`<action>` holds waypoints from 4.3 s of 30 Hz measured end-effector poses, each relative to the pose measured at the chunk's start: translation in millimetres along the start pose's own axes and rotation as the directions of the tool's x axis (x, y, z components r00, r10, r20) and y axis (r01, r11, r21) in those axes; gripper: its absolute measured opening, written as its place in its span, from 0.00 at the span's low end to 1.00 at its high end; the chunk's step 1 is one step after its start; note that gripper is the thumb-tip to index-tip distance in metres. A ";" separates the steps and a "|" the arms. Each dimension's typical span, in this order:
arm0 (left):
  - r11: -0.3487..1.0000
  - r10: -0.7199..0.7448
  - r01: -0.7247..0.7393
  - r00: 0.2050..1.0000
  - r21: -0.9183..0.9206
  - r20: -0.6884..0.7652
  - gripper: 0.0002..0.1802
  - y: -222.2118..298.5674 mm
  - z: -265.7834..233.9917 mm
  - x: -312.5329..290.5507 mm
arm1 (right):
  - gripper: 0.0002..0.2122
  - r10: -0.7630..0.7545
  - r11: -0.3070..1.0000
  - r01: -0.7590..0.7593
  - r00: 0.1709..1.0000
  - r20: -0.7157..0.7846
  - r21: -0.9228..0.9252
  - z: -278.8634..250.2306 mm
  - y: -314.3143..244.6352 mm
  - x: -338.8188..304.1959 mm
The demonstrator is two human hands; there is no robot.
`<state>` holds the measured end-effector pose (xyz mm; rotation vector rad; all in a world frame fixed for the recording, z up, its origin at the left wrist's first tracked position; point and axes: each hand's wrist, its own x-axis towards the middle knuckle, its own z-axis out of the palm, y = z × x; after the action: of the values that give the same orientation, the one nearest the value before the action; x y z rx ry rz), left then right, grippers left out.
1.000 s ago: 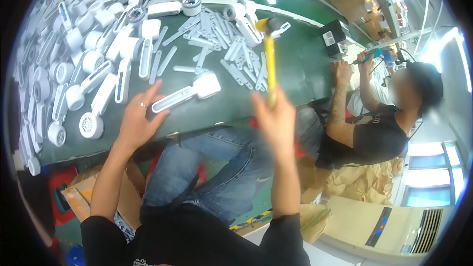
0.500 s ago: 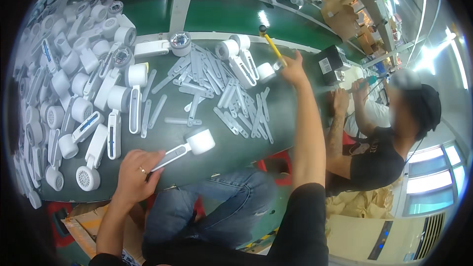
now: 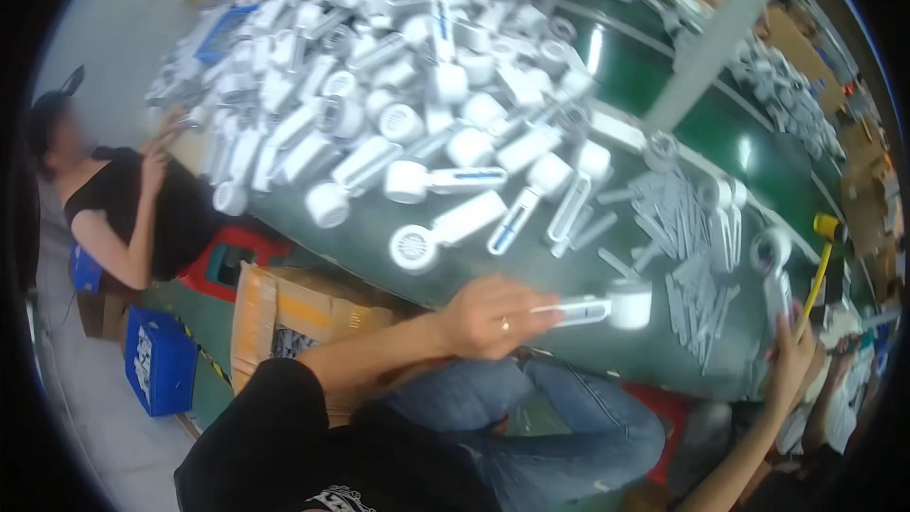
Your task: Using a small hammer to assemble plastic components on a production line.
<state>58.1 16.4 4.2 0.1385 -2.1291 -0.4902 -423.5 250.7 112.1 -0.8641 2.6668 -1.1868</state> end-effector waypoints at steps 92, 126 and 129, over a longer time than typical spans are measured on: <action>0.757 -0.508 0.614 0.767 -0.221 0.392 0.09 19.5 17.4 76.6 | 0.19 -0.243 0.604 -0.284 0.824 0.512 0.745 145.4 -92.9 -182.8; 0.985 0.157 -0.170 0.938 0.015 0.309 0.18 -27.0 38.6 27.9 | 0.13 0.072 0.934 -0.305 0.669 0.740 0.184 163.1 -110.9 -152.4; 0.988 0.145 -0.155 0.936 0.007 0.320 0.17 -26.4 38.5 29.9 | 0.14 0.125 0.948 -0.301 0.650 0.750 0.103 165.4 -108.5 -151.2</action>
<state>7.3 -4.8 -2.5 -0.0925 -2.4426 -0.4084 -197.0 165.2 54.1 -0.7428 1.8607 -0.8015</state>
